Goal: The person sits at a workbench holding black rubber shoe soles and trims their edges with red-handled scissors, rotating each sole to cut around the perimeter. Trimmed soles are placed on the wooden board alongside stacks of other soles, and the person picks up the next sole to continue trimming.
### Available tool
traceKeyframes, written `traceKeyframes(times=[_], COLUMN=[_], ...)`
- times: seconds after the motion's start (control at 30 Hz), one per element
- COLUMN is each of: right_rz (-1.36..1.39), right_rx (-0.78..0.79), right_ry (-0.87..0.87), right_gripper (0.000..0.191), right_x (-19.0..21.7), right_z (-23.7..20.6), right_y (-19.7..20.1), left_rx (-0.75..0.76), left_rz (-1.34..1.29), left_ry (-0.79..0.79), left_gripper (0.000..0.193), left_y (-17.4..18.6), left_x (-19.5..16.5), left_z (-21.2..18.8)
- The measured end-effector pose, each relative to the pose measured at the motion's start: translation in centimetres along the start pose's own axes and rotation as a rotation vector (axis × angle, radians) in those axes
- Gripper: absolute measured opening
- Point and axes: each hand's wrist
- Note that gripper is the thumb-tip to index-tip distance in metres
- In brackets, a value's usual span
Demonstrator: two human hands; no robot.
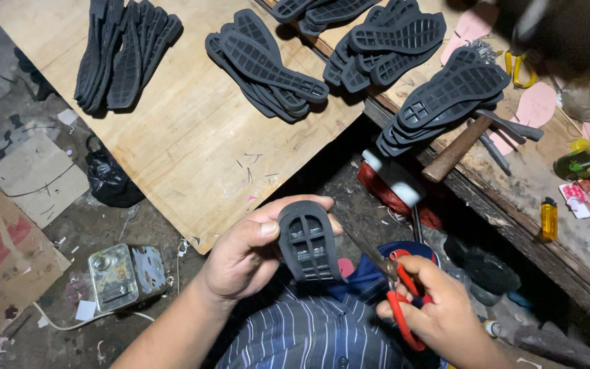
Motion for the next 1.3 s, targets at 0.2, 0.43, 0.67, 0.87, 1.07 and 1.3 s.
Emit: traceKeyframes(times=[0.2,0.43,0.67,0.87,1.07,1.3], right_rz=[-0.096,0.000,0.024,0.036,0.245,0.831], right_rx=[-0.024,0.024,0.003,-0.089,-0.066,0.110], right_ry=[-0.002,0.050,0.122,0.042,0.125,-0.185], right_gripper=[0.063,0.067,0.070,0.070,0.075,0.069], right_x=[0.1,-0.7,-1.3,-1.7,-1.1,-2.0], right_z=[-0.1,-0.4,-0.9,-0.8,0.3,-0.4], right_y=[0.0,-0.4,-1.2,-1.5,-1.8,-5.0], left_rx=[-0.056,-0.093,-0.073,-0.106,-0.022,-0.172], left_rz=[0.005,0.785,0.977,0.554,-0.178,-0.391], left_ry=[0.032,-0.327,-0.498,-0.349,-0.370,-0.271], left_gripper=[0.069,0.065,0.065,0.062,0.054,0.055], left_y=[-0.4,-1.3,-1.3,-0.3,1.3,1.3], left_x=[-0.2,0.9,1.8,-0.3,-1.8,0.4], left_z=[-0.4,-0.8,-0.7,-0.1,0.6,1.1])
Point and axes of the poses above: each hand's wrist, its own z-axis towards the middle knuckle, its own y-axis out of the back of the hand, x = y × z, and after that the axes turned 7 degrees about -z, right-handed
